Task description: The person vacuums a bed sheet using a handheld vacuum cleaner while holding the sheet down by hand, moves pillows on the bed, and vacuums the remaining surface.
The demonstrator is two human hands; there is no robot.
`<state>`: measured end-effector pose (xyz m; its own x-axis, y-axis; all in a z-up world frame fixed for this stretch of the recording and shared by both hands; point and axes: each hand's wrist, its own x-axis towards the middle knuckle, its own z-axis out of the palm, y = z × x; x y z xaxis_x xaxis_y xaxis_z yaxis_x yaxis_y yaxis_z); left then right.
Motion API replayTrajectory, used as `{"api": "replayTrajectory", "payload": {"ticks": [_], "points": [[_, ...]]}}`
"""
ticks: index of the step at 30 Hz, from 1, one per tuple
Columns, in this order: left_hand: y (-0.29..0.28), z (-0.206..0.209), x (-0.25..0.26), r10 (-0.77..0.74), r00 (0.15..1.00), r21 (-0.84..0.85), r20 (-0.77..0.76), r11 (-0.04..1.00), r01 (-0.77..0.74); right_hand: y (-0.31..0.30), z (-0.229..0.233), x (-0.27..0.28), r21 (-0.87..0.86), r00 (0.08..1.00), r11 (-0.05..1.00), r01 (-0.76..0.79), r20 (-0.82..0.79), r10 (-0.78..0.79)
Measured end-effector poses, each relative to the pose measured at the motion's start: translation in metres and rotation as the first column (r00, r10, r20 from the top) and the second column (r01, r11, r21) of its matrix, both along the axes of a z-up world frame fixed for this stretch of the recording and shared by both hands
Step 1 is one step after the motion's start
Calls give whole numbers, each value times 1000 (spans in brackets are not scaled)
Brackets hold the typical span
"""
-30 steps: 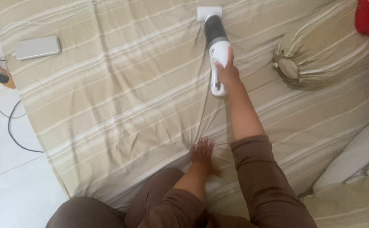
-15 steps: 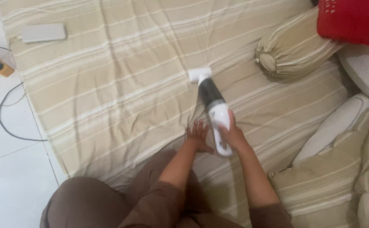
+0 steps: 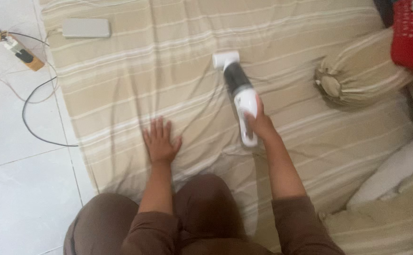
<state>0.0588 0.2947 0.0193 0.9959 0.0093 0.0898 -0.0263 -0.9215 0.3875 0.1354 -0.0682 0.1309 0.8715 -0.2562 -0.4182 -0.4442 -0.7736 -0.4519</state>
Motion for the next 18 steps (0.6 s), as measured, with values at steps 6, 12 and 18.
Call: {"api": "replayTrajectory", "payload": {"ticks": [6,12,18], "points": [[1,-32,3,9,999,-8,-33,1000,-9,38,-38,148,13,994,1000,-27,102,26],[1,-37,5,16,995,-52,-102,998,-21,67,-31,166,57,989,998,-5,150,-3],[0,-31,3,18,1000,-77,-8,997,-19,48,-31,80,13,993,998,-62,102,60]]}}
